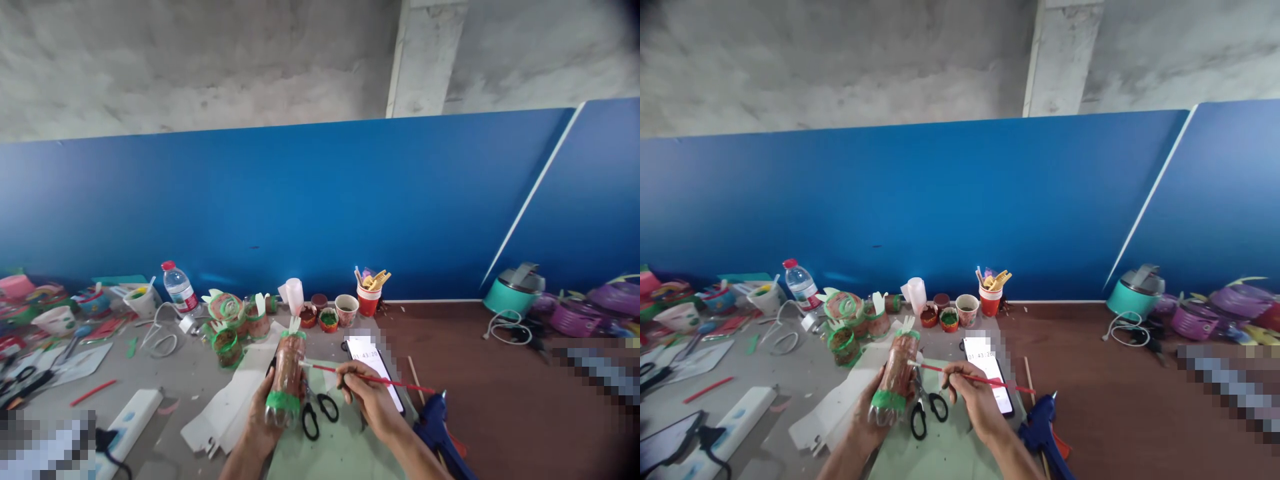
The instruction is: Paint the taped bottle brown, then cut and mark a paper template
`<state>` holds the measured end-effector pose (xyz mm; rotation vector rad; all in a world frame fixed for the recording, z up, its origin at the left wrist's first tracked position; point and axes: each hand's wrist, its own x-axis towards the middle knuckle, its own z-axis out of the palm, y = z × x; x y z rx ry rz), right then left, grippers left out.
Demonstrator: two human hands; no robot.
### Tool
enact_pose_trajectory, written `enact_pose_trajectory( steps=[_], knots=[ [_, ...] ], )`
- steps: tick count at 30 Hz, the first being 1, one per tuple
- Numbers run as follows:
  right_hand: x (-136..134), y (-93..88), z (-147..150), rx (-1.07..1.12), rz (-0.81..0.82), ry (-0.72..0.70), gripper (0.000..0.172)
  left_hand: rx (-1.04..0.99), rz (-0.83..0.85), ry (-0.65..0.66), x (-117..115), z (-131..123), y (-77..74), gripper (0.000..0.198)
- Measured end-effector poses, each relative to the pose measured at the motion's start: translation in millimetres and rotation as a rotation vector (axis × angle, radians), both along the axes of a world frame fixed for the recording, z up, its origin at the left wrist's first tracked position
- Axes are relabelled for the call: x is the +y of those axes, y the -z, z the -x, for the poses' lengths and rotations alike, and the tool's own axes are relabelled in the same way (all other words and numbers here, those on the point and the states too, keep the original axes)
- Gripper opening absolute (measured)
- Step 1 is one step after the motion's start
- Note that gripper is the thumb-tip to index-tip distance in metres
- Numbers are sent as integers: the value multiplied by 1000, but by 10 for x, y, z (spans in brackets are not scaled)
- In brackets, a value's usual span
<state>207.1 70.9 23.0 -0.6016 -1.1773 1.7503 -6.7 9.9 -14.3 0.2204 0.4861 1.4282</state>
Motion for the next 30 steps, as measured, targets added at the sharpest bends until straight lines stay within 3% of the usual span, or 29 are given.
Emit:
enact_pose_trajectory(
  steps=[2,5,11,15,20,24,28,30],
  knots=[
    [6,10,-2,-11,-21,35,21,5,39,-12,3,-1,28,33],
    [-1,12,-8,-32,-48,-26,23,24,107,-59,-5,-5,22,32],
    [-12,28,-37,-74,-164,33,21,165,295,-141,-59,-80,-115,30],
    [3,30,-62,-93,-177,-55,20,212,279,-155,-73,-125,-190,29],
    [8,-36,-83,-127,-220,7,19,250,279,-198,-73,-138,-213,27],
    [12,-65,-96,-150,-226,-72,20,284,261,-213,-77,-143,-184,35],
    [23,-64,-106,-137,-225,-7,19,308,315,-227,-85,-153,-184,39],
    [25,-64,-113,-146,-226,-41,19,309,298,-210,-88,-154,-193,39]
  ],
)
